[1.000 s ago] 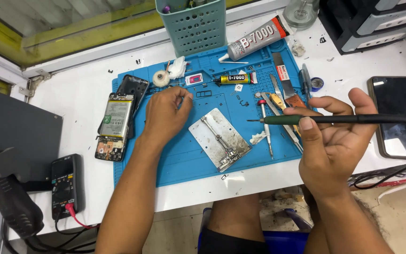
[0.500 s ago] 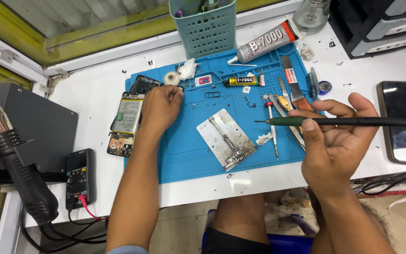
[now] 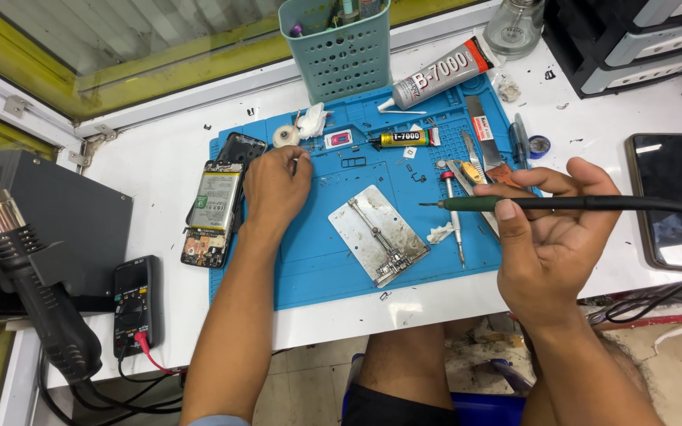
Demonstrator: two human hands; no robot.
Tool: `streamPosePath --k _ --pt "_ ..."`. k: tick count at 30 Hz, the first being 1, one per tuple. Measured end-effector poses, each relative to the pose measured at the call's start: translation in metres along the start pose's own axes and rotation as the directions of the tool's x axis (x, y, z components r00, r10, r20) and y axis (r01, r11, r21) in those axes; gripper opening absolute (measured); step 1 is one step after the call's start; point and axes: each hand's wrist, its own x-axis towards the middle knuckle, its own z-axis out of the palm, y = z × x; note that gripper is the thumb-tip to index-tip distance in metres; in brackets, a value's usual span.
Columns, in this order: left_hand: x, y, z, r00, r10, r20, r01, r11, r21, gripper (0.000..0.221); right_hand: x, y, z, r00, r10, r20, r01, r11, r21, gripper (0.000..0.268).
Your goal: Soldering a component onto a mobile phone circuit board at a repair station.
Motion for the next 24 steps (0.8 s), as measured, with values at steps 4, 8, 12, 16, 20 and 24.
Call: streamPosePath --k 4,8,12,16,20,24 --pt "-0.002 0.002 -0.005 0.997 0.041 -0.070 -0.046 0.997 -0.064 0.027 0.001 0.002 -0.002 1.000 -0.012 -0.010 0.012 1.000 -0.009 0.046" --pt "-0.003 0.002 -0.006 0.994 0.049 -0.094 -0.063 0.985 -0.158 0.037 0.001 0.002 -0.006 1.000 -0.021 -0.012 0.021 1.000 -0.001 0.046" --pt "-0.005 0.006 -0.005 0.976 0.158 -0.152 -0.193 0.947 -0.258 0.028 0.002 0.001 -0.008 0.999 -0.030 -0.036 0.030 1.000 -0.008 0.044" --pt "-0.008 0.011 -0.002 0.943 0.239 -0.230 -0.307 0.891 -0.333 0.016 0.001 0.005 -0.016 0.999 -0.022 -0.042 0.021 1.000 -0.015 0.043" --pt "-0.008 0.014 -0.002 0.856 0.375 -0.356 -0.485 0.821 -0.301 0.011 0.001 0.016 -0.026 1.000 -0.022 -0.020 0.023 0.999 0.033 0.047" --pt "-0.011 0.017 0.001 0.835 0.407 -0.371 -0.523 0.795 -0.307 0.010 -0.003 0.023 -0.033 1.000 0.020 -0.015 -0.019 1.000 0.015 0.057"
